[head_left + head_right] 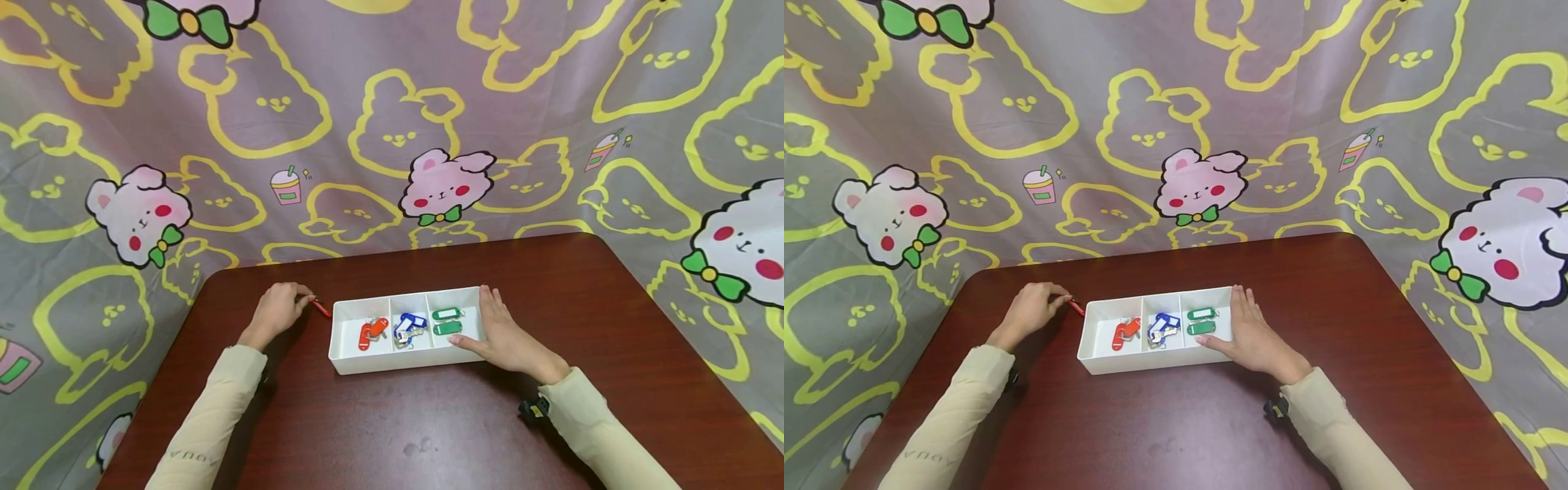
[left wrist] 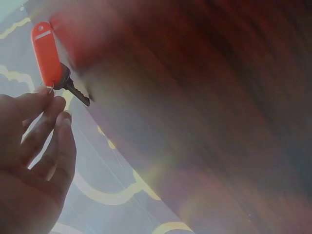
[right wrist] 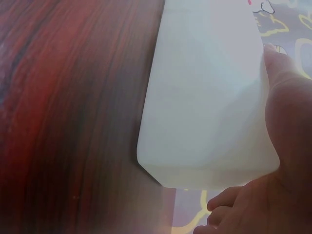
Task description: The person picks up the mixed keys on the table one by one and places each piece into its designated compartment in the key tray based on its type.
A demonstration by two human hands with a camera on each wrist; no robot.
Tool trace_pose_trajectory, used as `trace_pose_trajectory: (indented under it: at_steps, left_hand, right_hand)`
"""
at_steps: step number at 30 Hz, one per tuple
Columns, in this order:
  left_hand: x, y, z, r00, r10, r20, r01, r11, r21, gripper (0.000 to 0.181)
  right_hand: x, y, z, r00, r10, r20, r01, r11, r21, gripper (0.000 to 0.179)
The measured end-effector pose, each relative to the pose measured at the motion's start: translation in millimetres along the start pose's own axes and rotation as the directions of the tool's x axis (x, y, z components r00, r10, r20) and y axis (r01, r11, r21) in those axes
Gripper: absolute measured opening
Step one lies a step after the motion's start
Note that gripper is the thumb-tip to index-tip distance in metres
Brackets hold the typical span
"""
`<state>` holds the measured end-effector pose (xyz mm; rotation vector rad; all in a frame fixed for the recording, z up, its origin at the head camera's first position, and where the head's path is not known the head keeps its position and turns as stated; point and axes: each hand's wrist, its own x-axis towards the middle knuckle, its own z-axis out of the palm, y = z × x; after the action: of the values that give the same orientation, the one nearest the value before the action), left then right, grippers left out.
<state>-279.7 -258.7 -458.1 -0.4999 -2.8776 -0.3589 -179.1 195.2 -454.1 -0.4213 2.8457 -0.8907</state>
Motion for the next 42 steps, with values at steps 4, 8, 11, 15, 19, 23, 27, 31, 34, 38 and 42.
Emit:
trace_pose_trajectory:
  at_steps: [4, 8, 11, 15, 19, 23, 27, 31, 34, 38, 42]
  left_hand:
    - [-0.7, 0.6, 0.6, 1.0, 0.003, -0.013, -0.003, 1.0, -0.012, 0.016]
    - [-1.9, 0.2, 0.7, 0.999, -0.008, -0.032, 0.007, 0.999, -0.037, 0.016]
    - [-3.4, -0.3, 0.0, 0.998, -0.027, -0.055, 0.023, 0.997, -0.076, 0.014]
    - [-5.6, -0.4, -1.6, 0.996, -0.041, -0.081, 0.03, 0.991, -0.132, 0.011]
    - [-7.4, 0.4, -3.2, 0.996, -0.04, -0.081, 0.026, 0.985, -0.17, 0.01]
    - [-9.0, 1.8, -4.9, 0.995, -0.037, -0.091, 0.016, 0.975, -0.223, 0.009]
    - [-9.3, 4.4, -7.0, 0.994, -0.035, -0.108, 0.003, 0.96, -0.28, 0.009]
    - [-7.9, 8.2, -9.3, 0.994, -0.034, -0.108, -0.001, 0.952, -0.307, 0.011]
    - [-8.4, 11.6, -11.1, 0.994, -0.037, -0.107, 0.001, 0.948, -0.318, 0.012]
    - [-10.2, 15.8, -12.7, 0.992, -0.049, -0.112, 0.008, 0.94, -0.34, 0.012]
    - [-10.6, 18.8, -13.2, 0.99, -0.048, -0.129, -0.001, 0.935, -0.354, 0.013]
  right_hand:
    - [0.8, 0.8, 0.8, 1.0, 0.0, -0.001, 0.0, 1.0, 0.001, 0.124]
    - [0.8, 1.3, 1.2, 1.0, -0.001, -0.001, 0.001, 1.0, -0.001, 0.124]
    - [0.5, 1.3, 1.4, 1.0, -0.001, -0.002, 0.001, 1.0, 0.0, 0.124]
    - [0.0, 1.1, 1.5, 1.0, 0.002, -0.001, -0.002, 1.0, 0.001, 0.123]
    - [-0.1, 0.5, 1.1, 1.0, 0.009, 0.004, -0.009, 1.0, 0.007, 0.124]
    - [0.2, 0.6, 0.9, 1.0, 0.014, 0.009, -0.014, 1.0, 0.012, 0.125]
    - [0.5, 0.7, 0.8, 1.0, 0.016, 0.013, -0.016, 1.0, 0.013, 0.125]
    - [0.4, 0.9, 1.0, 1.0, 0.017, 0.009, -0.017, 1.0, 0.01, 0.124]
    - [0.6, 0.8, 1.6, 1.0, 0.017, 0.007, -0.017, 1.0, 0.015, 0.124]
    - [0.9, 0.5, 2.3, 1.0, 0.012, 0.002, -0.012, 1.0, 0.014, 0.123]
    - [0.7, 0.6, 2.0, 1.0, 0.01, 0.0, -0.01, 1.0, 0.009, 0.123]
